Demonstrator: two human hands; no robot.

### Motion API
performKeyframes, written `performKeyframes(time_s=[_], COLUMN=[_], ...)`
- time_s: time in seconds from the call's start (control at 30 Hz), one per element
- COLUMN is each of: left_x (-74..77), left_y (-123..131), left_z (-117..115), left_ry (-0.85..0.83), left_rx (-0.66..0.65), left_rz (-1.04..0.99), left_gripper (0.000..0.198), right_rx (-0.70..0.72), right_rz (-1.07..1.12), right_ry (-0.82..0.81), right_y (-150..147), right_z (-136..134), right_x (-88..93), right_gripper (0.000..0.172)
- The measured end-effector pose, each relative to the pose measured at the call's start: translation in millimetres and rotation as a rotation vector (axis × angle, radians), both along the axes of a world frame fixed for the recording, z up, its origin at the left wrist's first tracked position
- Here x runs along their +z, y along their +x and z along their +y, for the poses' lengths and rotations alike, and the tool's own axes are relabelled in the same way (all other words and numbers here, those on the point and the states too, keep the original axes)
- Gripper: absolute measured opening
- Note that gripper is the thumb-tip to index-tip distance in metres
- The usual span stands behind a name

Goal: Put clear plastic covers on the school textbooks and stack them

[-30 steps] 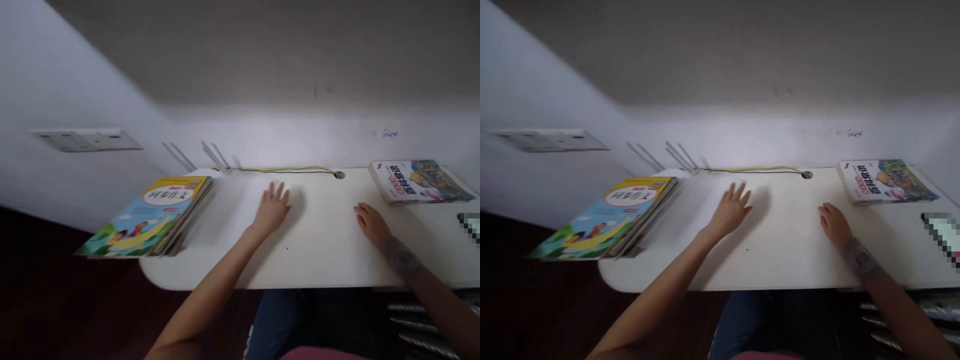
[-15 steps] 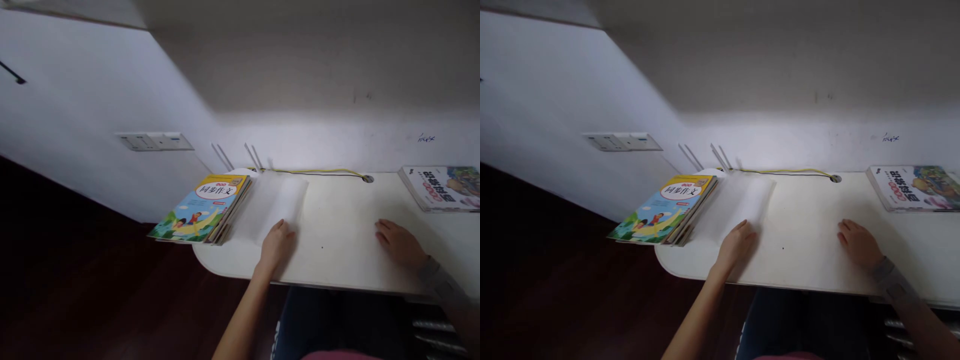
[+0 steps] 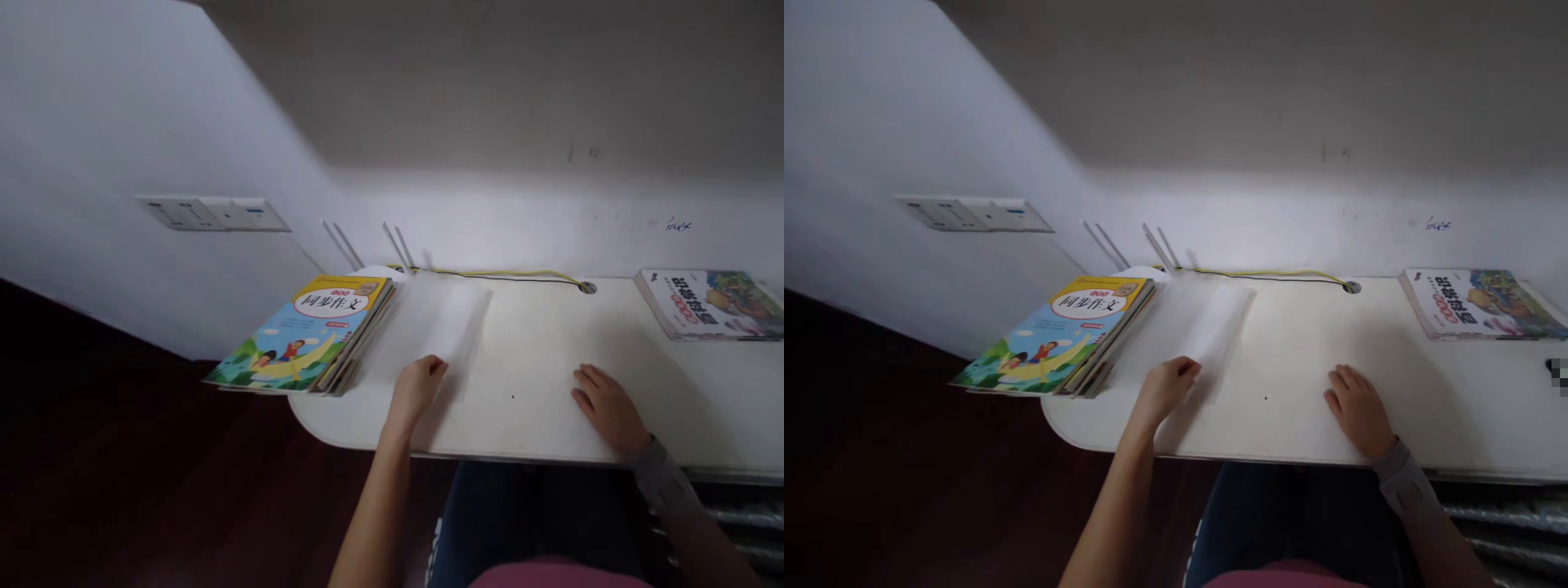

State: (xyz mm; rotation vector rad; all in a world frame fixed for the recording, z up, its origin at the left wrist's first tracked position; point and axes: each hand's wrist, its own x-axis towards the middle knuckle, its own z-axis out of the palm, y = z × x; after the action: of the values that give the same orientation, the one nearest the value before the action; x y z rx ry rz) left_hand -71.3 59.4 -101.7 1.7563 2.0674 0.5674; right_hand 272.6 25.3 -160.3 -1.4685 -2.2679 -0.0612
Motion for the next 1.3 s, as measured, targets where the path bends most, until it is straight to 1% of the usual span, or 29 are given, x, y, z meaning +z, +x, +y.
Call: performKeyframes(time_s=[0.07, 0.1, 0.13, 0.17, 0.2, 0.23, 0.27, 0.3, 0.33, 0.37, 0.4, 0.43, 0.5, 0.57, 0.63, 0.67, 0.7, 0.77, 0.83, 0.93, 1.0, 1.1, 1.13, 1.2, 1.27, 1.3], left_x=[18.6, 30.0, 42.5, 55.6, 68.6, 80.9, 91.5, 99.7, 104.7, 106.0, 103.4, 97.1, 75.2, 46.3, 18.1, 6.3, -3.0, -14.0, -16.0, -12.4, -11.2, -10.3, -8.5, 0.2, 16.0, 25.6], left_y=[18.5, 32.3, 47.9, 64.0, 78.9, 91.1, 99.7, 104.0, 104.2, 100.7, 94.7, 87.3, 72.5, 62.6, 59.0, 59.1, 60.1, 63.4, 67.0, 71.0, 73.0, 73.8, 72.0, 61.6, 38.3, 21.3], left_z=[-4.2, -8.4, -14.3, -21.6, -30.0, -38.9, -47.7, -55.4, -61.3, -64.9, -65.9, -64.5, -56.5, -46.9, -40.5, -39.2, -38.8, -39.8, -40.8, -39.8, -38.6, -38.0, -37.4, -33.5, -24.2, -17.5], left_ry=[0.076, 0.127, 0.177, 0.204, 0.228, 0.256, 0.281, 0.314, 0.351, 0.391, 0.428, 0.452, 0.442, 0.361, 0.259, 0.208, 0.152, 0.036, -0.057, -0.121, -0.138, -0.148, -0.139, -0.050, 0.097, 0.174], left_rx=[0.012, 0.000, -0.044, -0.120, -0.201, -0.282, -0.337, -0.355, -0.344, -0.307, -0.253, -0.193, -0.085, -0.007, 0.024, 0.024, 0.021, 0.001, -0.030, -0.095, -0.123, -0.156, -0.167, -0.166, -0.117, -0.069], left_rz=[-0.102, -0.193, -0.297, -0.397, -0.490, -0.578, -0.663, -0.739, -0.803, -0.853, -0.885, -0.894, -0.840, -0.698, -0.503, -0.396, -0.285, -0.070, 0.096, 0.227, 0.274, 0.330, 0.338, 0.332, 0.320, 0.325], left_gripper=[0.021, 0.021, 0.023, 0.025, 0.026, 0.029, 0.032, 0.035, 0.038, 0.040, 0.042, 0.044, 0.047, 0.049, 0.052, 0.053, 0.054, 0.052, 0.047, 0.044, 0.044, 0.041, 0.040, 0.038, 0.038, 0.038], right_rx=[0.059, 0.082, 0.093, 0.092, 0.075, 0.041, -0.003, -0.057, -0.109, -0.154, -0.191, -0.206, -0.222, -0.239, -0.226, -0.211, -0.193, -0.154, -0.120, -0.115, -0.114, -0.069, -0.050, -0.030, -0.022, -0.014], right_rz=[0.150, 0.230, 0.311, 0.385, 0.453, 0.517, 0.568, 0.603, 0.615, 0.603, 0.571, 0.510, 0.370, 0.197, 0.062, 0.014, -0.023, -0.081, -0.139, -0.200, -0.212, -0.238, -0.250, -0.261, -0.239, -0.220], right_ry=[-0.027, -0.040, -0.053, -0.058, -0.046, -0.014, 0.025, 0.079, 0.143, 0.212, 0.288, 0.351, 0.448, 0.419, 0.346, 0.314, 0.291, 0.254, 0.196, 0.094, 0.043, -0.014, -0.023, -0.008, 0.039, 0.064], right_y=[-26.4, -42.8, -59.8, -75.9, -89.4, -98.7, -102.9, -101.2, -93.7, -81.3, -65.1, -46.7, -10.1, 17.5, 32.4, 35.7, 37.1, 37.1, 36.8, 39.8, 44.5, 52.6, 54.0, 52.4, 43.0, 35.4], right_z=[-6.7, -10.7, -14.7, -18.0, -20.3, -21.4, -21.4, -20.6, -19.5, -18.9, -19.2, -20.8, -28.2, -39.0, -48.7, -52.2, -54.4, -56.0, -55.5, -55.6, -57.1, -59.1, -58.9, -56.3, -51.2, -48.2], right_x=[5.7, 8.8, 12.0, 15.1, 18.1, 21.1, 24.1, 27.4, 30.9, 34.9, 39.1, 43.6, 51.8, 56.7, 55.9, 53.2, 49.1, 37.7, 24.6, 8.0, 1.7, 0.3, 1.6, 5.7, 10.5, 12.6], right_gripper=[0.049, 0.060, 0.072, 0.084, 0.092, 0.093, 0.090, 0.083, 0.074, 0.066, 0.060, 0.056, 0.051, 0.047, 0.044, 0.043, 0.043, 0.043, 0.042, 0.038, 0.036, 0.035, 0.037, 0.040, 0.041, 0.040])
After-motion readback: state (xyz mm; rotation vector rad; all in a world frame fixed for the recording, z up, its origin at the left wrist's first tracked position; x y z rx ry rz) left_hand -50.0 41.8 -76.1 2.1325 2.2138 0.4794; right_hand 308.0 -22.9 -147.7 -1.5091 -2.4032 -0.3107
